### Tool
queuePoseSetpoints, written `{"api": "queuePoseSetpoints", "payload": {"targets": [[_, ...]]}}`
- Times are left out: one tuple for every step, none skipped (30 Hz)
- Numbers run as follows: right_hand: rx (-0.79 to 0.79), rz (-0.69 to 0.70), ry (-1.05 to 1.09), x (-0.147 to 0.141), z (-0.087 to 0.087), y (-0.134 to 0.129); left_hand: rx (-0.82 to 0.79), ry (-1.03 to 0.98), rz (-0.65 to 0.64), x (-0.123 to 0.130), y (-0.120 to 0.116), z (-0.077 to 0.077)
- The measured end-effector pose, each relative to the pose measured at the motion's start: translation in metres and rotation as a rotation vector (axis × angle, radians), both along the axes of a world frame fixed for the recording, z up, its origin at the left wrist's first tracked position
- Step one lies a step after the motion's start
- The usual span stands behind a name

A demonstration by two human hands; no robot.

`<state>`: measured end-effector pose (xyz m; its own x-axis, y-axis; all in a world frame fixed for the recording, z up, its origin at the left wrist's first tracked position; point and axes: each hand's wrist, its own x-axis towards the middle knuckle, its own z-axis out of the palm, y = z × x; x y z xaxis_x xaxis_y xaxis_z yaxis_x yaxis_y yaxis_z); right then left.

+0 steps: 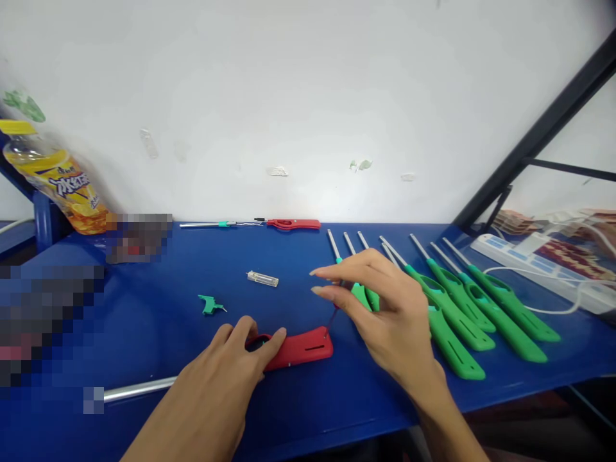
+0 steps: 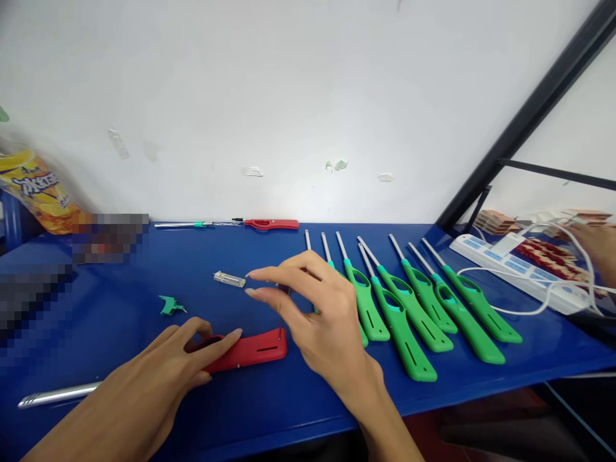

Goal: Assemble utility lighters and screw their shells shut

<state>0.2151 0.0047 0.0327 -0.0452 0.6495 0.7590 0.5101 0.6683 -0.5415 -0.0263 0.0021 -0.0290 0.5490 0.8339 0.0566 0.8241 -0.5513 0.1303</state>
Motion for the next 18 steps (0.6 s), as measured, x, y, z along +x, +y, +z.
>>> {"api": "queuePoseSetpoints", "payload": {"targets": [[-0.011,0.007,-0.009,0.002,0.001,-0.001,-0.002,-0.013,-0.001,0.000,0.001,0.001],[-0.056,0.037,-0.012,0.005,0.004,-0.002,-0.008,-0.028,-0.004,-0.001,0.001,0.003],[-0.130,0.089,-0.008,0.008,0.006,-0.004,-0.016,-0.042,-0.007,-0.002,0.001,0.004],[-0.216,0.155,0.002,0.012,0.009,-0.005,-0.026,-0.053,-0.008,-0.002,0.002,0.005],[-0.304,0.222,0.010,0.016,0.012,-0.007,-0.039,-0.056,-0.010,-0.003,0.002,0.007],[-0.375,0.273,0.016,0.020,0.014,-0.009,-0.049,-0.051,-0.011,-0.002,0.002,0.009],[-0.411,0.294,0.015,0.023,0.015,-0.010,-0.054,-0.041,-0.009,-0.001,0.002,0.011],[-0.403,0.277,0.007,0.024,0.015,-0.010,-0.054,-0.026,-0.003,0.000,0.001,0.013],[-0.356,0.222,-0.002,0.025,0.014,-0.009,-0.056,-0.005,0.000,0.002,0.001,0.014],[-0.279,0.144,-0.015,0.025,0.013,-0.008,-0.063,0.022,0.003,0.004,0.001,0.016],[-0.201,0.065,-0.036,0.024,0.011,-0.006,-0.070,0.050,0.004,0.005,0.000,0.018],[-0.144,0.010,-0.059,0.024,0.009,-0.005,-0.080,0.079,0.004,0.007,0.000,0.019],[-0.123,-0.005,-0.079,0.023,0.008,-0.004,-0.095,0.105,0.004,0.008,-0.001,0.020],[-0.141,0.025,-0.094,0.023,0.008,-0.004,-0.108,0.127,0.008,0.009,-0.001,0.021],[-0.184,0.087,-0.101,0.023,0.008,-0.005,-0.122,0.141,0.014,0.010,-0.001,0.022],[-0.232,0.161,-0.101,0.024,0.010,-0.006,-0.133,0.146,0.022,0.011,-0.001,0.023],[-0.264,0.219,-0.090,0.025,0.011,-0.007,-0.144,0.146,0.026,0.011,-0.001,0.025],[-0.275,0.241,-0.077,0.026,0.012,-0.008,-0.160,0.147,0.027,0.012,-0.001,0.026]]}}
